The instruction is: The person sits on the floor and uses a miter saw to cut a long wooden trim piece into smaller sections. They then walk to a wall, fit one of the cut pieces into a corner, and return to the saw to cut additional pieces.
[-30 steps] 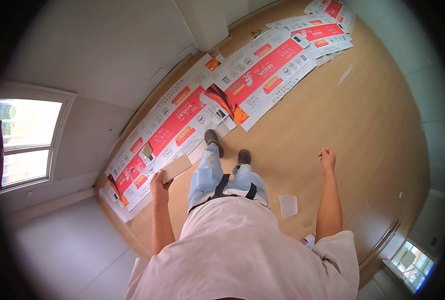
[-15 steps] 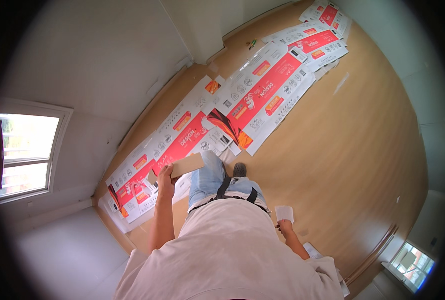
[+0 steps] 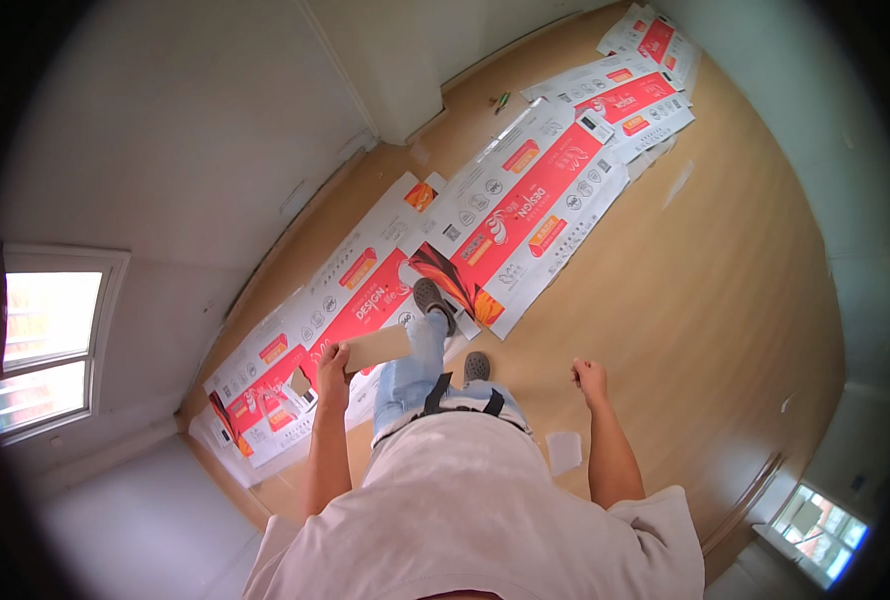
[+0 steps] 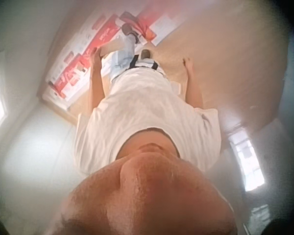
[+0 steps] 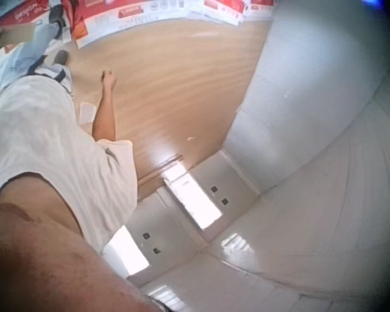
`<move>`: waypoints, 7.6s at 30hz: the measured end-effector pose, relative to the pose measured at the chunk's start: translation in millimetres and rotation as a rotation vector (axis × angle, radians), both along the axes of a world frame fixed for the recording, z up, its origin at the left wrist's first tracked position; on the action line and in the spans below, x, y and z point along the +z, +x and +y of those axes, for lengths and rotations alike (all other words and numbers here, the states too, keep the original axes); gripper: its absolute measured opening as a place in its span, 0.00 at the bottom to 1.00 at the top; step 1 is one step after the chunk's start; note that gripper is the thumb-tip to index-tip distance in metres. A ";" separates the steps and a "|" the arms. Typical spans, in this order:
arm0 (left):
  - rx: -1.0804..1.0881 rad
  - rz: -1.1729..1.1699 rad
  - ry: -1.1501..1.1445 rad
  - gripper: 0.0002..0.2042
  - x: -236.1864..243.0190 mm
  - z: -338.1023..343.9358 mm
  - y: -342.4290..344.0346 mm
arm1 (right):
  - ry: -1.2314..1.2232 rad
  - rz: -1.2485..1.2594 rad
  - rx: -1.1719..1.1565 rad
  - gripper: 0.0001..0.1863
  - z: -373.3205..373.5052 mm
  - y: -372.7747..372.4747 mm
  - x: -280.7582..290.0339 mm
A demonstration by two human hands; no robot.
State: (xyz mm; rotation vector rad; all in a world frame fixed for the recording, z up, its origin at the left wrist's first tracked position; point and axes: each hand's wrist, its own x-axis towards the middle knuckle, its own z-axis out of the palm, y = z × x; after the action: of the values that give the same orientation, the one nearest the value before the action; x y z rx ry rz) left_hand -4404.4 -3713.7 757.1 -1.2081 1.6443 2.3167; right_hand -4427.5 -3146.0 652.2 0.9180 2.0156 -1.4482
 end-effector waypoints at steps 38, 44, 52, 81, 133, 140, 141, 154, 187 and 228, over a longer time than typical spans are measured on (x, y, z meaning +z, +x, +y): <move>0.107 -0.122 -0.228 0.16 -367.8 -107.2 -628.9 | 0.235 0.471 1.419 0.15 -479.5 -735.4 -208.5; 0.422 0.077 0.139 0.26 -631.2 -140.4 -750.9 | 0.265 0.847 1.505 0.13 -539.7 -851.0 -477.9; 0.458 0.127 -0.238 0.31 -800.7 -180.6 -872.3 | 0.327 0.813 1.064 0.11 -588.1 -890.8 -672.8; 0.357 0.436 -0.343 0.28 -871.1 -200.5 -884.2 | 0.351 0.969 1.059 0.11 -574.7 -891.6 -729.6; 0.124 0.303 -0.794 0.37 -874.0 -126.4 -847.9 | 0.539 0.771 0.609 0.27 -441.4 -1056.3 -749.5; 0.092 0.341 -0.952 0.39 -870.3 -127.1 -850.9 | 0.379 0.802 0.604 0.29 -426.6 -1061.1 -749.1; 0.074 0.344 -0.962 0.38 -869.0 -128.0 -850.1 | 0.381 0.779 0.613 0.28 -427.3 -1061.7 -747.5; 0.071 0.346 -1.084 0.40 -873.6 -125.2 -848.7 | 0.375 0.792 0.580 0.24 -442.4 -1052.2 -740.0; 0.049 0.356 -1.095 0.40 -883.7 -127.3 -849.1 | 0.196 0.796 0.579 0.26 -451.7 -1046.3 -731.6; 0.215 0.391 -0.879 0.40 -870.7 -119.3 -854.0 | 0.203 0.732 0.602 0.27 -450.8 -1050.2 -733.5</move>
State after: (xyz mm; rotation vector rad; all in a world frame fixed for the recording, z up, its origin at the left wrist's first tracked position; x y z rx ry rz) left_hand -5258.4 -3833.0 -113.6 -1.0807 2.9993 2.0486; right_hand -5477.7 -3596.8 -81.3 -0.2362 2.6620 -1.3314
